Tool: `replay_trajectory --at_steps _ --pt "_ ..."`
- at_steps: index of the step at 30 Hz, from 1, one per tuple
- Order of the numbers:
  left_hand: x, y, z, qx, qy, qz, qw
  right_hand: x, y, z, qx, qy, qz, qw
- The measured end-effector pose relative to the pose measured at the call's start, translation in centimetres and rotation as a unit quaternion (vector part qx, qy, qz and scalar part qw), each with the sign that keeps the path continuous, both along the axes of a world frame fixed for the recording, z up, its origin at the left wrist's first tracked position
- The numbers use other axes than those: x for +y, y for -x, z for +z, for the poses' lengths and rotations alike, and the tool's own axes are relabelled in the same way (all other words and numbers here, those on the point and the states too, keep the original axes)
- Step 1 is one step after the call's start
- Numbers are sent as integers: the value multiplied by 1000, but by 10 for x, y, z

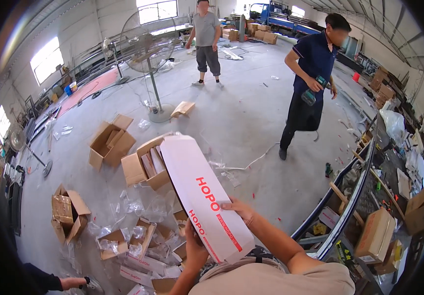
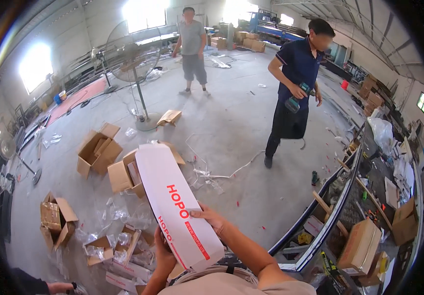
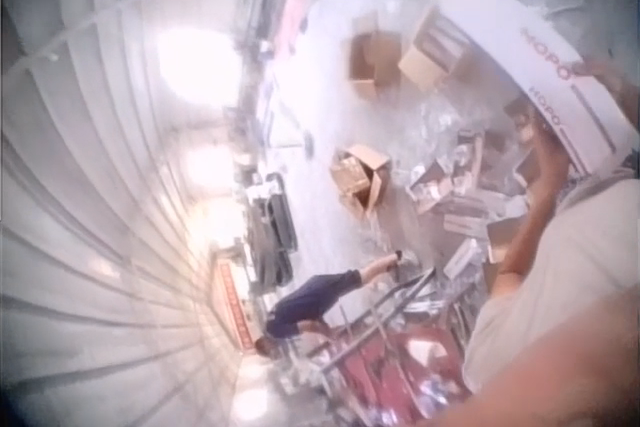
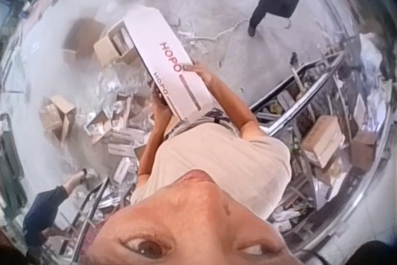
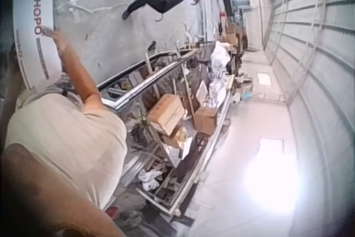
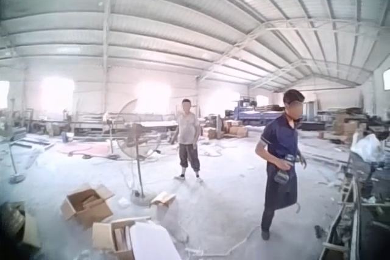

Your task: Packing small metal parts into boxes and sealing them with tape in a fabrication shop.

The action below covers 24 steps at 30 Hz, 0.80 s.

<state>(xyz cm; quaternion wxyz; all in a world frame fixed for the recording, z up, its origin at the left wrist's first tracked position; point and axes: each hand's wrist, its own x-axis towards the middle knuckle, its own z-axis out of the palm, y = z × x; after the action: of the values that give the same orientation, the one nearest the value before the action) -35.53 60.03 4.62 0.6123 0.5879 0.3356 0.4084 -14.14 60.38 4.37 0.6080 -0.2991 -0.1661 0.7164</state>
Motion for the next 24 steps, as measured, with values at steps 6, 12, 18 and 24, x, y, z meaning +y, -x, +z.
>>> replay_trajectory --at_steps 6,12,18,24 --pt "26 15 33 -135 238 -130 953 -4 1 -12 -2 37 -18 999" --pt "37 19 33 -269 358 -135 884 1 5 -21 -8 32 -53 998" --pt "50 10 -7 -32 261 -73 962 -3 20 -20 -86 10 -71 994" --pt "43 20 -8 -81 286 13 955 -2 53 -11 -145 50 -41 987"
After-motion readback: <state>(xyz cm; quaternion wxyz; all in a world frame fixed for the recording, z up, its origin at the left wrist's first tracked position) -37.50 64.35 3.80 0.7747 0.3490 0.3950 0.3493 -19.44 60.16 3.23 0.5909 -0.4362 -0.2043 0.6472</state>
